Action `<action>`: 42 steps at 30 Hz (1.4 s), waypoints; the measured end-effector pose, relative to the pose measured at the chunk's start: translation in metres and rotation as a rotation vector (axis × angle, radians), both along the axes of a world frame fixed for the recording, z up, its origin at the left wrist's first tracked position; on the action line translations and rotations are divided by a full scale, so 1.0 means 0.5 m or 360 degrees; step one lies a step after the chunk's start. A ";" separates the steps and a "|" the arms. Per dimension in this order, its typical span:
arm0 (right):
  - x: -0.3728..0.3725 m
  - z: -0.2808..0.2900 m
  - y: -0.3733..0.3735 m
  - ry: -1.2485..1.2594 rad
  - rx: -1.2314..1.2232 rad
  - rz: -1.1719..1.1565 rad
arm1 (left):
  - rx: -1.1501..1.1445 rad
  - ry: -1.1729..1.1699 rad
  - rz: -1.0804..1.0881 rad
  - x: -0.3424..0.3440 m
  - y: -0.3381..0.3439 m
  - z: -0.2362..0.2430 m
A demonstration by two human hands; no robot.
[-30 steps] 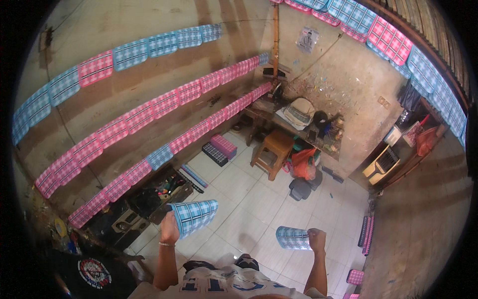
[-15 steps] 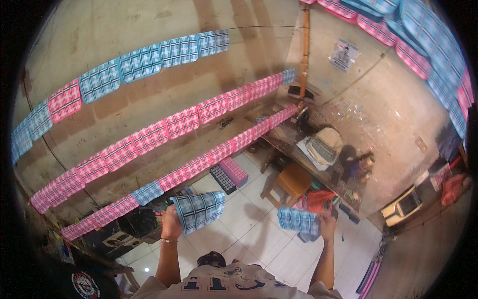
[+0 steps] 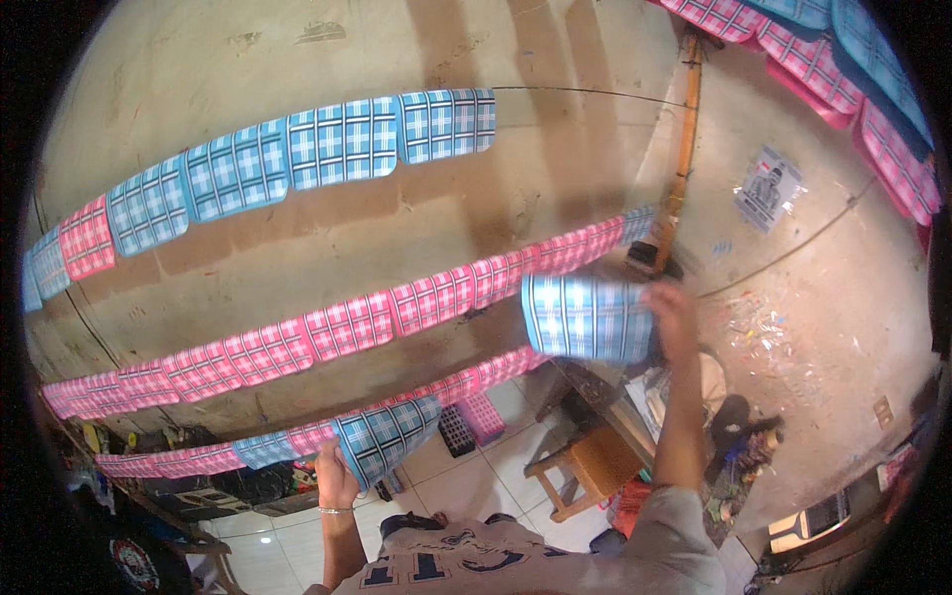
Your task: The person picks up printed blue fabric squares from a table and places them onto drying racks, then repeats the process with pink printed fabric squares.
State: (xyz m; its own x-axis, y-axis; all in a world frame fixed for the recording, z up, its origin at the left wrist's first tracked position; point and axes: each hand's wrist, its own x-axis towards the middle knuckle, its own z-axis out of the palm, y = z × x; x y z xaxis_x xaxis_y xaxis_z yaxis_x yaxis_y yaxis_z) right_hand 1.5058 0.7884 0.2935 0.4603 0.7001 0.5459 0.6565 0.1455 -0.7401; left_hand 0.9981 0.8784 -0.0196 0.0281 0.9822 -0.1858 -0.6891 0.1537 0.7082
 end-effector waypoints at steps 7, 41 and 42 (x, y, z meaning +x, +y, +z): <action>0.152 0.282 0.428 0.0331 0.0714 0.0696 | -0.0198 -0.0303 0.0348 0.151 0.010 0.229; 0.339 0.262 0.814 0.0615 0.0894 0.0939 | -0.0006 -0.0203 0.0867 0.517 -0.049 0.265; 0.350 0.224 0.788 0.0679 0.0975 0.0912 | 0.0004 -0.0192 0.0869 0.519 -0.055 0.261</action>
State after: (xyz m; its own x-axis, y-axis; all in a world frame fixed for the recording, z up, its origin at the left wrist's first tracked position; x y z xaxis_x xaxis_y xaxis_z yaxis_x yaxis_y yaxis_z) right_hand 1.6807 1.1825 0.4054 0.3808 0.5285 0.7587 0.0551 0.8061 -0.5892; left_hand 1.2576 0.8511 0.1108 -0.4641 0.8604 -0.2107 -0.7444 -0.2499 0.6192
